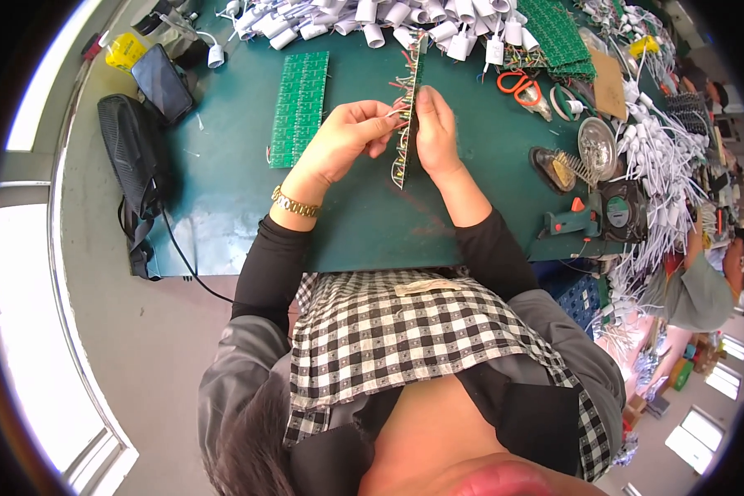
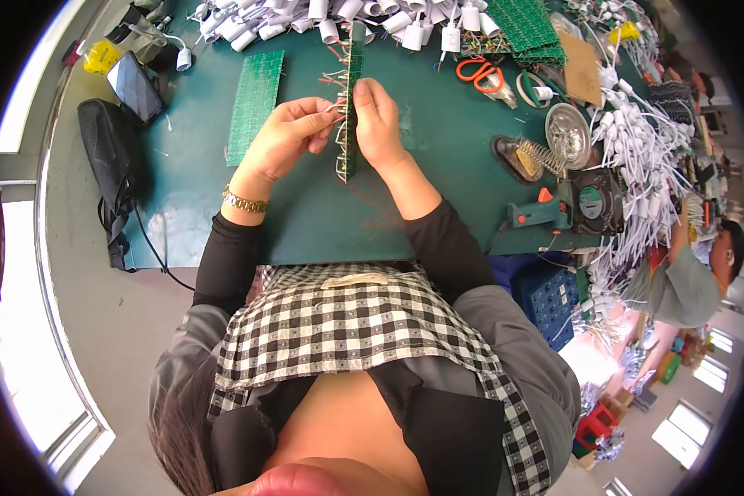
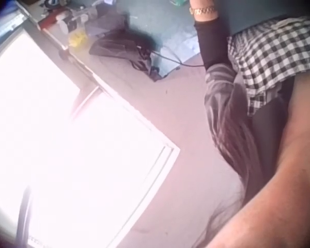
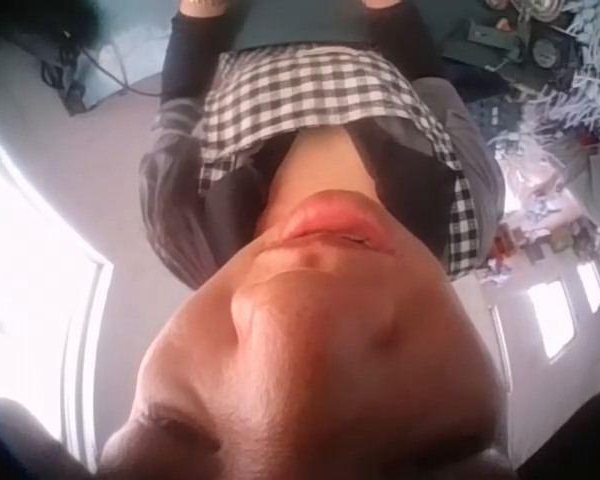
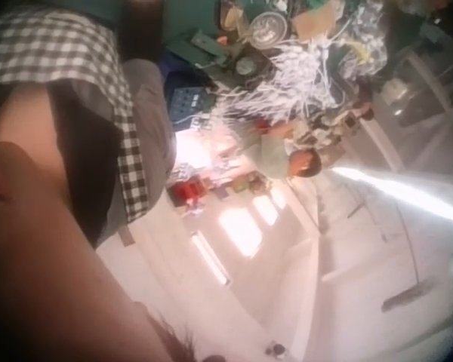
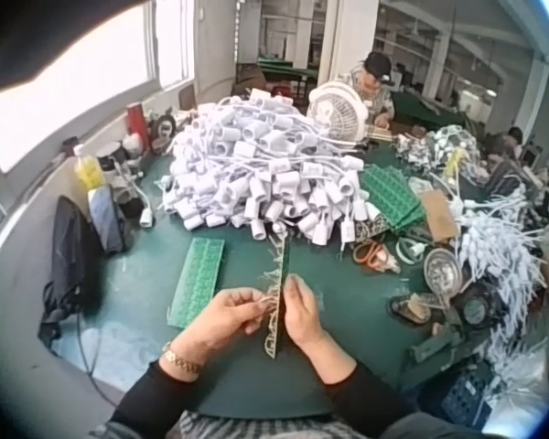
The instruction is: The person assembles and wires multiple electronic circuit board components by hand, connecting wiring and connectors to LED components on the circuit boards.
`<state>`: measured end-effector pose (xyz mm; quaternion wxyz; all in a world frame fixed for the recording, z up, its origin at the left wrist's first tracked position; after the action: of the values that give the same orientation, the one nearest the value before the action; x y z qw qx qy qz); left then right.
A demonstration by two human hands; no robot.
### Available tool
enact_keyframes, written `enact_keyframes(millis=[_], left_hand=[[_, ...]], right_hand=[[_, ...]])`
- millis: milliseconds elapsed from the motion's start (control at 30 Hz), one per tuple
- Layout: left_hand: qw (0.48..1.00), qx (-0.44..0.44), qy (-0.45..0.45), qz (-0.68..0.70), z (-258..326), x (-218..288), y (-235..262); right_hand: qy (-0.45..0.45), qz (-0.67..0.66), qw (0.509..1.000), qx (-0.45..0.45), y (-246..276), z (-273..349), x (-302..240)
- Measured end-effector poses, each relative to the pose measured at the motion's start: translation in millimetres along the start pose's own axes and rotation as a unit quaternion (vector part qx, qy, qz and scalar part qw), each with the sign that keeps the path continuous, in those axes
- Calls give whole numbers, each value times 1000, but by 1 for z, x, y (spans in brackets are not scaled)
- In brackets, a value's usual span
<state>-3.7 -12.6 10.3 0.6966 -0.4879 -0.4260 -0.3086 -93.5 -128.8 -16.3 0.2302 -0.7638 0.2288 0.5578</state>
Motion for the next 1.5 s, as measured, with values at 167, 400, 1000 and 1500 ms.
enact_keyframes(millis=[167, 400, 1000, 1500], left_hand=[[998, 14, -21, 56, -1, -2, -4], [995, 4, 71, 74, 4, 1, -4], [946, 136, -212, 206, -6, -3, 11], [980, 129, -143, -50, -2, -5, -5]], right_hand=[[-49, -46, 998, -8, 5, -5, 1], [-135, -209, 968, -40, 0, -3, -10], [-66, -111, 984, 124, 20, -13, -8], [-54, -3, 996, 75, 3, -4, 2]])
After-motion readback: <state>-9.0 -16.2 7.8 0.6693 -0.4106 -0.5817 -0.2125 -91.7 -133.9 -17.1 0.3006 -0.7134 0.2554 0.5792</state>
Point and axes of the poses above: each hand's wrist, its own z-axis away from the middle knuckle, its own y-axis out of the back of the hand, x = y × z, the point moved 2 cm from there along -z, towards the middle knuckle, and after that the axes turned 3 degrees about z, right-handed, at the moved point
